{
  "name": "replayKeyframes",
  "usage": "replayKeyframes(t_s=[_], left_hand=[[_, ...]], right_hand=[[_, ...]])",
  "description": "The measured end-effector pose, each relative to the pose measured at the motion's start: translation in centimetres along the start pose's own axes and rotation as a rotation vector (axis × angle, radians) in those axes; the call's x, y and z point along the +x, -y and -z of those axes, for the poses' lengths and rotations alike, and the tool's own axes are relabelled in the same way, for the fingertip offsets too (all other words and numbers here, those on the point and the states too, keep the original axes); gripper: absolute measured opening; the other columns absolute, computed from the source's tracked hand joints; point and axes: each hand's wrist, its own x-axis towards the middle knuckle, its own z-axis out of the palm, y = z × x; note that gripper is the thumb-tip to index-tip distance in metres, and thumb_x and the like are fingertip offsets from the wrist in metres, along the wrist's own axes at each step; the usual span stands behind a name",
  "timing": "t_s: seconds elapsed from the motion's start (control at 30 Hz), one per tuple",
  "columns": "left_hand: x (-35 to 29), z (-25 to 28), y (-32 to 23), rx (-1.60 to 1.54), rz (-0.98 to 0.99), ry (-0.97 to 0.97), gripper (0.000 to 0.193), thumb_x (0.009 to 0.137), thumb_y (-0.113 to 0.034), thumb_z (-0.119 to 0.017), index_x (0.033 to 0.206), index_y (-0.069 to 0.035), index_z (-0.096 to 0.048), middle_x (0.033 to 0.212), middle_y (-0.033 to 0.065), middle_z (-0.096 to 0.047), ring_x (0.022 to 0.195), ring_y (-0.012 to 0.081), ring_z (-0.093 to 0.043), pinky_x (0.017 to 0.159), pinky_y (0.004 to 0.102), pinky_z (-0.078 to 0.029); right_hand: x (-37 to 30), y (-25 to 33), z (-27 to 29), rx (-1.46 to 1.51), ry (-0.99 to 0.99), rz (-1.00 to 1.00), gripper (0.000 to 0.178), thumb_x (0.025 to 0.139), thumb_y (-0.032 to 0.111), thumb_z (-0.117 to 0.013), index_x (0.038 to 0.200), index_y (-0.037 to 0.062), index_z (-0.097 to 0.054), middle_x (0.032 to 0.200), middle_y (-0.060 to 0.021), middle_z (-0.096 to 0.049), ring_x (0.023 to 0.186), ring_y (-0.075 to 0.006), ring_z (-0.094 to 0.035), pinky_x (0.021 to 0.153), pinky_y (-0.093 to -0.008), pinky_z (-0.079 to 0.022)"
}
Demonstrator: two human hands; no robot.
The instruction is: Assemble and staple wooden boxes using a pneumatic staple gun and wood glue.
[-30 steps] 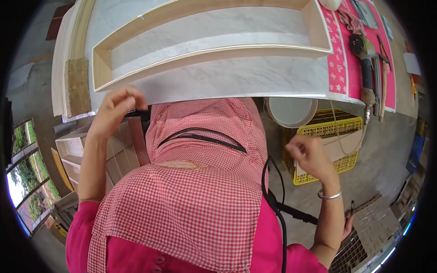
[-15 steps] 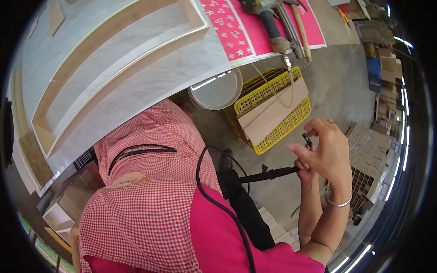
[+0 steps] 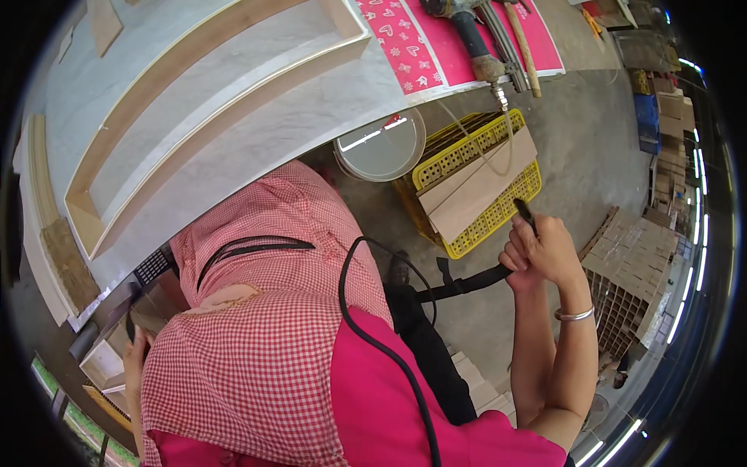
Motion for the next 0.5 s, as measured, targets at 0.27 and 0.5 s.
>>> replayKeyframes(t_s=[0.27, 0.5], left_hand=[[-1.5, -1.6, -2.0, -0.684, -0.206, -0.117, 0.050, 0.103, -0.045, -0.037, 0.066, -0.012, -0.041, 0.054, -0.0033, -0.031, 0.039, 0.0084, -0.022, 0.043, 0.0244, -0.028], [5.7, -9.9, -5.0, -0.593, -0.257, 0.402, 0.058, 0.102, -0.051, -0.035, 0.061, -0.011, -0.038, 0.051, -0.0049, -0.026, 0.044, 0.0084, -0.024, 0.042, 0.0249, -0.019]], right_hand=[[0.0, 8.6, -4.1, 0.472, -0.366, 0.481, 0.029, 0.100, 0.016, -0.047, 0.081, -0.0052, -0.055, 0.069, -0.0114, -0.058, 0.064, -0.0185, -0.057, 0.060, -0.0310, -0.048], [3.3, 19.9, -10.0, 0.755, 0.138, 0.570, 0.035, 0.101, 0.017, -0.046, 0.072, -0.0024, -0.053, 0.068, -0.0064, -0.059, 0.061, -0.0154, -0.054, 0.058, -0.0318, -0.044]])
